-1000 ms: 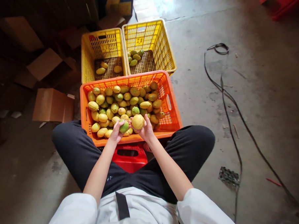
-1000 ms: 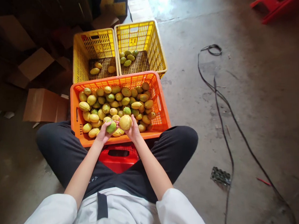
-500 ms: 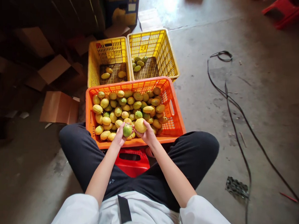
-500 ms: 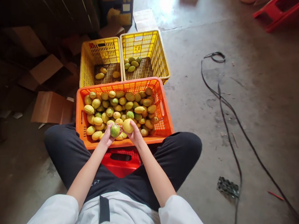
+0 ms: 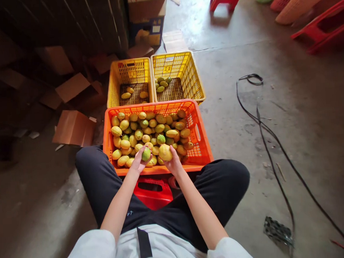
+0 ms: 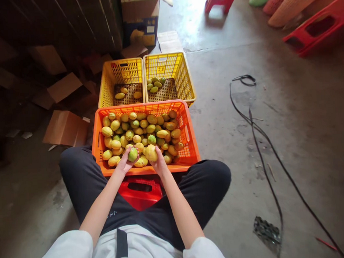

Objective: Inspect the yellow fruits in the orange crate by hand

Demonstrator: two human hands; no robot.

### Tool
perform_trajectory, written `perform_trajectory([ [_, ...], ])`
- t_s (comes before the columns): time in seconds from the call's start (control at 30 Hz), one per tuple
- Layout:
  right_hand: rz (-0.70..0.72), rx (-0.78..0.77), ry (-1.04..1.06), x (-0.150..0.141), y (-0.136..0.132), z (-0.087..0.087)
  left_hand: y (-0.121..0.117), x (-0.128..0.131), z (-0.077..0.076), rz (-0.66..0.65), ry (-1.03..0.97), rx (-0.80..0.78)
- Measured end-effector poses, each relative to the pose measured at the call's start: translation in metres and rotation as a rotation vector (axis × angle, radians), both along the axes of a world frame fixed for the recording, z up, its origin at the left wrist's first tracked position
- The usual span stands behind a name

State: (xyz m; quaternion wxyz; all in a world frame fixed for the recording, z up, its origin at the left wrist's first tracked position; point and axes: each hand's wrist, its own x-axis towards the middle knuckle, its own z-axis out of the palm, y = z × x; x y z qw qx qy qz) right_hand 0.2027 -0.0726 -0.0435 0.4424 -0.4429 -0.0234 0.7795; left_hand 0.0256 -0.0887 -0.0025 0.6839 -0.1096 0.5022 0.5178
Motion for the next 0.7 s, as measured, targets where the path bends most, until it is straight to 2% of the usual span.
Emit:
perform_trajectory([
  [0.13, -0.01, 0.002, -0.022, -0.004, -0.004, 0.002, -0.005, 0.001, 0.0, -0.044, -0.021, 0.066],
  [0.23, -0.013, 0.041, -0.045, -0.009, -0.007, 0.003, -0.007, 0.002, -0.002, -0.066, -0.023, 0.058],
  [0.4, -0.022, 0.126, -0.097, -0.012, -0.009, -0.003, -0.007, 0.006, -0.006, -0.03, 0.003, 0.057],
  [0.57, 0.001, 0.162, -0.099, -0.011, -0.007, -0.01, -0.009, 0.008, -0.014, -0.034, 0.015, 0.069],
  [0.7, 0.007, 0.142, -0.09, -0.014, -0.005, -0.005, -0.01, 0.005, -0.022, -0.032, 0.077, 0.02],
])
